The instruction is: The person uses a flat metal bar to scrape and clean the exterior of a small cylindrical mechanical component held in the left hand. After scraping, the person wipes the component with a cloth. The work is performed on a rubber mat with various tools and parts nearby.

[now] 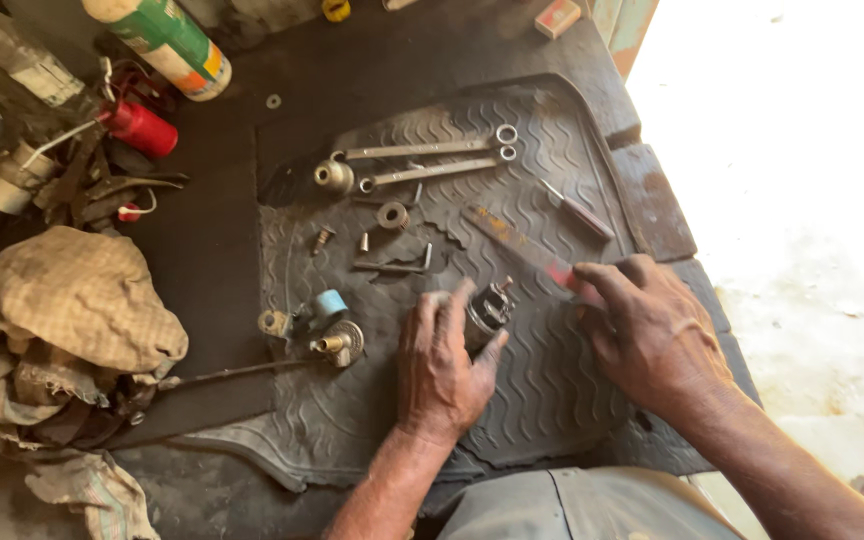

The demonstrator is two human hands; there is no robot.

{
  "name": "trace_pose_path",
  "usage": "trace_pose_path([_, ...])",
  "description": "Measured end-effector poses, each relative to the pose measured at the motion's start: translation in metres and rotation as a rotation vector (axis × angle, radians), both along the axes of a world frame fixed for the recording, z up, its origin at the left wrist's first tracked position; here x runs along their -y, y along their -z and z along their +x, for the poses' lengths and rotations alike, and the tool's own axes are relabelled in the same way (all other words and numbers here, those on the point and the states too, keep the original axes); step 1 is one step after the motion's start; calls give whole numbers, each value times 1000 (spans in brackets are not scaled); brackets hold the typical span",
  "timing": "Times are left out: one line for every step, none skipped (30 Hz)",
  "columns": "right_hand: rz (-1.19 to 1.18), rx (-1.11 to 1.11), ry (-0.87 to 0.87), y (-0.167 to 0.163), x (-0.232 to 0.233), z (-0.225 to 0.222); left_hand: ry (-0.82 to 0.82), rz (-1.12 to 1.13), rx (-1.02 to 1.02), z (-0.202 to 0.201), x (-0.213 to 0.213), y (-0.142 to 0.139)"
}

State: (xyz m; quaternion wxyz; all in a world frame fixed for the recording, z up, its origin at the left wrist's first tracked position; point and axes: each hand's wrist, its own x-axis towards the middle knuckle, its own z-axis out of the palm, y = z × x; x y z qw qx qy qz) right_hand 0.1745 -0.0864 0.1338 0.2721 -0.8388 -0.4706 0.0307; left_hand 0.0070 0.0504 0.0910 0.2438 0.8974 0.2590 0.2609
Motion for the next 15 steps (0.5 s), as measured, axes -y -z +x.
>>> trace_pose_path([81,118,-53,-1,-3,2,13,-18,-2,-1,0,0])
trace_pose_path([166,237,-109,-3,-8,3,22,-34,-5,-2,0,0])
trace_pose_path([144,152,-135,-6,-15,7,54,10,36,-3,0,-1])
trace_pose_path([120,66,-163,-9,-24,13,83,55,74,-4,0,0])
trace_pose_path([94,-24,-193,-12,-34,18,111,98,108,-7,0,-1])
trace_pose_path([39,-113,-228,-13,-50,24,136,41,158,-9,-1,0])
trace_pose_path([-25,-202,-258,-15,-66,32,165,-24,209,-12,-1,0])
trace_pose_path([5,-142,-341,-15,-83,37,194,-93,261,-14,0,1])
trace_pose_path([34,-83,-426,-14,-100,39,182,-97,269,-16,1,2])
trace_pose_path([-58,-68,-488,-11,-120,39,167,-102,276,-17,1,3])
trace_pose_path([-148,-52,-552,-6,-137,34,151,-104,282,-18,1,4])
trace_pose_path([-99,28,-640,1,-151,25,141,-101,290,-20,1,5])
trace_pose_path([-49,110,-729,7,-163,18,131,-98,300,-22,0,5])
trace_pose_path([0,192,-817,13,-171,13,121,-96,312,-22,-2,6])
trace_pose_path([-20,184,-815,18,-174,8,96,-119,324,-23,-3,6])
